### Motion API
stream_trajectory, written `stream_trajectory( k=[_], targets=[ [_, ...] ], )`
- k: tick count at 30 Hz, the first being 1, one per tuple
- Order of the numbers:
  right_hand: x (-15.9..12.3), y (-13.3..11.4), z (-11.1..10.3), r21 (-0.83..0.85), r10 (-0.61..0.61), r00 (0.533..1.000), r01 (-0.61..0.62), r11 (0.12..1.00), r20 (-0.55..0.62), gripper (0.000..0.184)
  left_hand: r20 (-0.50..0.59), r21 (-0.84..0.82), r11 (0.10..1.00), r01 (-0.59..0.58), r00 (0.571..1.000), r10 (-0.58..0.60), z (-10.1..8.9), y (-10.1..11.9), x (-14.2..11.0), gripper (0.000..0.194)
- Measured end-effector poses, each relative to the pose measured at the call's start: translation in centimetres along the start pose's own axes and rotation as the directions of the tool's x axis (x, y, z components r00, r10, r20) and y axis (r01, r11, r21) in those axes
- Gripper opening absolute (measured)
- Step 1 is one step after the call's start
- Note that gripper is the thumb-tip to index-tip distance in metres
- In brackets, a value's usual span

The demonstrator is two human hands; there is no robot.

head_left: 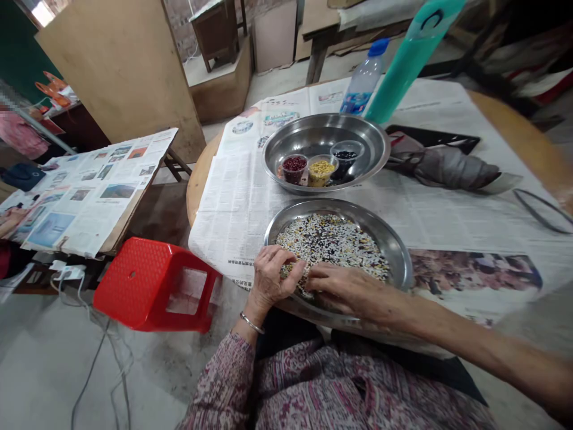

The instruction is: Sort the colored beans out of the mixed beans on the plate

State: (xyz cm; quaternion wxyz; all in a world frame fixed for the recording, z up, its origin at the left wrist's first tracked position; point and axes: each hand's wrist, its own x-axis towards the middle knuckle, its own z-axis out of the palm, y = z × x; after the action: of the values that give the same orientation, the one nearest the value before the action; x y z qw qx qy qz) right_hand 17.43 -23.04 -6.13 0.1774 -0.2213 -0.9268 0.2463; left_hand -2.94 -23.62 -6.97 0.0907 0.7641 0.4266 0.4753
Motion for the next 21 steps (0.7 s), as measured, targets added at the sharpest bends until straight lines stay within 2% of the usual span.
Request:
stream_trajectory(
  k=[3, 6, 10, 13, 16, 19, 21],
  targets=[
    [-0.1, 1.0, 0.3, -0.139, 0.007, 1.0, -0.009, 0.99, -0.017, 0.022, 0.005, 0.017, 1.0, 0.002, 1.0, -0.002, 0.0, 0.0, 0.0, 0.022],
    [0.5, 3.0, -0.5, -0.256, 0.08, 0.989, -0.109, 0.96, -0.12, 0.023, 0.004, 0.027, 1.0, 0.0, 1.0, 0.0, 0.0, 0.0, 0.0, 0.022],
    [2.5, 4.9, -2.2, -0.307, 0.208, 0.935, -0.296, 0.905, -0.286, 0.025, -0.019, 0.01, 1.0, 0.005, 1.0, -0.005, -0.1, 0.1, 0.0, 0.018],
    [4.7, 5.0, -2.2, -0.335, 0.254, 0.908, -0.366, 0.868, -0.335, 0.028, -0.056, -0.005, 1.0, 0.0, 0.998, 0.0, -0.2, 0.2, 0.0, 0.012],
    [6.4, 4.1, -0.9, -0.301, 0.189, 0.941, -0.274, 0.913, -0.282, 0.033, -0.099, -0.01, 1.0, -0.02, 0.995, 0.019, -0.2, 0.2, 0.1, 0.014],
    [6.5, 3.1, 0.3, -0.232, 0.058, 0.987, -0.092, 0.968, -0.152, 0.022, -0.109, -0.02, 1.0, -0.018, 0.994, 0.016, -0.3, 0.2, 0.2, 0.016],
    [5.4, 2.7, 0.2, -0.225, 0.014, 0.997, -0.032, 0.974, -0.081, 0.012, -0.104, -0.018, 1.0, -0.013, 0.994, 0.011, -0.2, 0.1, 0.1, 0.015]
  ],
)
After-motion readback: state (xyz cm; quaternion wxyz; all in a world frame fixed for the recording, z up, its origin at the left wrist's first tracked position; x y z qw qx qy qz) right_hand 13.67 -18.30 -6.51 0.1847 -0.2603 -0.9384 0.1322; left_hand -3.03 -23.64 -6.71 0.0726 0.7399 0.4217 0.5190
